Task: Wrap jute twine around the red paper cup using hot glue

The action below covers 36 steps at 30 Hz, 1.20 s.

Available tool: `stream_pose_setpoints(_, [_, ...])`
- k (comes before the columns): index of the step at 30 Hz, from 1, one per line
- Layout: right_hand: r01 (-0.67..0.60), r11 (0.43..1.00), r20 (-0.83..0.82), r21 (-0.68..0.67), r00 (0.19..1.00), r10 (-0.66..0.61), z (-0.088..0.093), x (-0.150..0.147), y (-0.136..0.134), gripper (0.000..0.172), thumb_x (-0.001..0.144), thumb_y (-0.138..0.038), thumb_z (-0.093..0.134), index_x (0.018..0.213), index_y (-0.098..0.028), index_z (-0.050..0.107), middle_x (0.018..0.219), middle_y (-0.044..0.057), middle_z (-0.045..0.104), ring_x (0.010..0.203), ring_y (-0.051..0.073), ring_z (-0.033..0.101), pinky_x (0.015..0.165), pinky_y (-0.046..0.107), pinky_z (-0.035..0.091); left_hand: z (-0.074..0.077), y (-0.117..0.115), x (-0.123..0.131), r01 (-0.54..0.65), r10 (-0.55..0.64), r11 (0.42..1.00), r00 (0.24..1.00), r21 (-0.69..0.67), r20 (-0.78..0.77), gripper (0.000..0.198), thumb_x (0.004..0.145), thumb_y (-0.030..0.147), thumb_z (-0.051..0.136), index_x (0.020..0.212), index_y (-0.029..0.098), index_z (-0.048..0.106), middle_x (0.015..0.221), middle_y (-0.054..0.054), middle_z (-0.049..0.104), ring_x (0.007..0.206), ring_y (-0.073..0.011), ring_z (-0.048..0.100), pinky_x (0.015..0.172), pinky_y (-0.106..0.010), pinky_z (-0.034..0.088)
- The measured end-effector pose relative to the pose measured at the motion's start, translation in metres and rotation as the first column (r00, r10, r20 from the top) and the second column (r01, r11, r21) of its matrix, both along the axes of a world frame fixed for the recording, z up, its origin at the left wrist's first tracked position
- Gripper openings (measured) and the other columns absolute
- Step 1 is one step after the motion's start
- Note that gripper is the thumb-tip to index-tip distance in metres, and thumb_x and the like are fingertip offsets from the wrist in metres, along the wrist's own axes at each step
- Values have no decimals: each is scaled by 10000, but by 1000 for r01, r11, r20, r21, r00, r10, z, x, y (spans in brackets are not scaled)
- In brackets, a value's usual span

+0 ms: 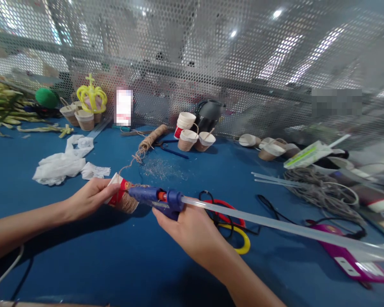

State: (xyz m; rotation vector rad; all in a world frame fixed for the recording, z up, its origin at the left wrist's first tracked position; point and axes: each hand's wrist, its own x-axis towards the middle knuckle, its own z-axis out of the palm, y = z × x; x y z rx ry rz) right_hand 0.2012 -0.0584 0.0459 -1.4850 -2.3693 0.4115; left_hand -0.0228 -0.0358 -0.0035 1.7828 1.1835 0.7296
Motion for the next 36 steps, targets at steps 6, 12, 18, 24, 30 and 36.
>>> stream_pose_setpoints(6, [85, 996, -31, -40, 996, -87, 4, -11, 3, 169, 717, -241, 481, 730, -165, 631, 649, 45, 653, 614, 176, 605, 621, 287, 476, -3, 1, -2, 58, -58, 998, 998, 34, -6, 426, 825, 384, 262, 581, 109, 476, 542, 33, 333, 503, -73, 274, 454, -192, 259])
stream_pose_setpoints(12, [92, 995, -31, -24, 995, -93, 0, -7, 0, 154, 701, -270, 507, 696, -179, 631, 579, 22, 638, 548, 167, 596, 550, 265, 471, -4, 1, -1, 45, -45, 999, 999, -2, 1, 405, 824, 388, 275, 607, 111, 475, 558, 31, 352, 514, -75, 289, 461, -186, 269])
stream_pose_setpoints(18, [95, 995, -91, -38, 991, -99, 5, -11, 4, 154, 719, -264, 487, 690, -184, 616, 584, 11, 634, 559, 151, 587, 535, 237, 459, -4, 1, -1, 55, -55, 998, 998, 41, -19, 437, 823, 411, 259, 595, 110, 478, 541, 30, 351, 503, -77, 286, 460, -192, 273])
stream_pose_setpoints(24, [113, 988, -94, -109, 988, -124, 0, -7, 0, 179, 732, -323, 500, 651, -196, 596, 385, -49, 513, 386, 127, 498, 440, 236, 410, -4, 1, -2, 74, -74, 996, 997, 39, -9, 422, 828, 390, 263, 618, 104, 491, 555, 28, 350, 511, -78, 286, 463, -194, 270])
stream_pose_setpoints(30, [118, 985, -106, -128, 986, -132, 0, -8, 2, 178, 751, -316, 492, 755, -185, 614, 356, -68, 486, 333, 113, 458, 427, 234, 407, -4, 1, -1, 70, -70, 995, 998, 77, 2, 423, 829, 398, 261, 564, 122, 442, 537, 35, 340, 503, -72, 283, 461, -187, 274])
stream_pose_setpoints(36, [112, 994, -70, -14, 991, -113, -2, -7, 2, 147, 726, -286, 508, 736, -197, 625, 572, 1, 631, 518, 148, 588, 522, 247, 471, -5, 1, -1, 33, -33, 999, 999, 23, 4, 429, 820, 405, 284, 586, 110, 489, 539, 31, 359, 498, -72, 287, 450, -187, 265])
